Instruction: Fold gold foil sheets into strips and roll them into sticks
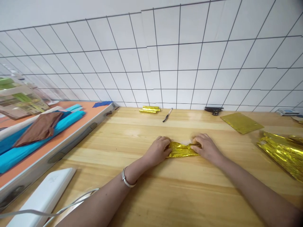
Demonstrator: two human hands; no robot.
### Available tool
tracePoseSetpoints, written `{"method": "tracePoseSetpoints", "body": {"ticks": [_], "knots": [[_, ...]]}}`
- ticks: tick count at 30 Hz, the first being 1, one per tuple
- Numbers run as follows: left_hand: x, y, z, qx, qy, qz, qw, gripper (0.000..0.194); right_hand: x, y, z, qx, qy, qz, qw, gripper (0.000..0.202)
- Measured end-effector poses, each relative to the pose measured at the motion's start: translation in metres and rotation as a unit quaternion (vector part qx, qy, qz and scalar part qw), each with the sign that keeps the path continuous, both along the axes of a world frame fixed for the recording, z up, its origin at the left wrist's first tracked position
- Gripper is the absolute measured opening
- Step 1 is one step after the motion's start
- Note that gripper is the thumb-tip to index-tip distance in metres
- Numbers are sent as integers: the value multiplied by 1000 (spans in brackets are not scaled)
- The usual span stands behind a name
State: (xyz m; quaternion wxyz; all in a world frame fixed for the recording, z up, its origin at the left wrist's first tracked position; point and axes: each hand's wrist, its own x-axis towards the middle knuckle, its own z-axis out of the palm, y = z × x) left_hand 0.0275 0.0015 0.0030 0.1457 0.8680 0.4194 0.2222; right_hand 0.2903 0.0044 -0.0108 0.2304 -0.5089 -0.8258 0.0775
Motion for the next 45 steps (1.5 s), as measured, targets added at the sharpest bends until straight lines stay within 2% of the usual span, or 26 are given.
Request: {"method": "tracePoseSetpoints", "body": {"ticks": [3, 6, 11, 14, 16, 18, 20, 22, 25, 28, 29, 31, 33, 35, 37, 39, 41, 43, 45], "knots": [[-3, 5, -3, -3, -58, -34, 998, 12, 2, 0, 5, -24, 19, 47, 998, 13], [-5, 5, -1, 10, -96, -31, 995, 9, 2, -1, 9, -46, 35, 70, 996, 15], [-6, 6, -5, -32, -142, 21, 989, 5, -1, -4, 8, -37, 39, 55, 997, 14], [-4, 7, -7, -84, -200, 72, 974, 5, -2, -9, 7, -12, 52, 44, 998, 14], [-2, 5, -3, -150, -256, 98, 950, 7, -3, -13, 8, 15, 77, 27, 997, 13], [0, 1, 6, -254, -326, 97, 905, 11, -4, -17, 11, 52, 111, 15, 992, 11], [0, -3, 17, -352, -391, 65, 848, 16, -5, -20, 14, 87, 149, 19, 985, 9], [1, -6, 25, -398, -430, 6, 811, 21, -6, -23, 16, 106, 179, 29, 978, 8], [2, -7, 30, -379, -451, -49, 806, 27, -10, -24, 18, 101, 209, 46, 972, 8], [5, -6, 26, -325, -476, -24, 817, 25, -13, -23, 19, 62, 272, 13, 960, 9], [5, -6, 24, -305, -487, -15, 818, 23, -14, -22, 19, 30, 306, -9, 951, 16], [6, -5, 20, -271, -507, -4, 818, 22, -13, -20, 21, -58, 383, -43, 921, 39], [7, -3, 17, -246, -518, 5, 819, 22, -11, -19, 22, -154, 445, -46, 881, 54], [6, -3, 16, -223, -517, 16, 826, 22, -10, -18, 25, -226, 480, -34, 847, 54], [6, -3, 16, -205, -522, 14, 828, 22, -10, -19, 26, -264, 495, -16, 828, 48], [6, -4, 18, -213, -537, -7, 816, 24, -11, -20, 27, -260, 501, -1, 826, 38], [7, -6, 22, -245, -550, -24, 798, 39, -13, -22, 27, -234, 497, -6, 835, 29], [7, -8, 25, -279, -551, -14, 787, 55, -13, -22, 26, -206, 488, -25, 848, 24], [7, -9, 27, -298, -551, 13, 779, 59, -13, -21, 25, -186, 478, -39, 857, 22]]}}
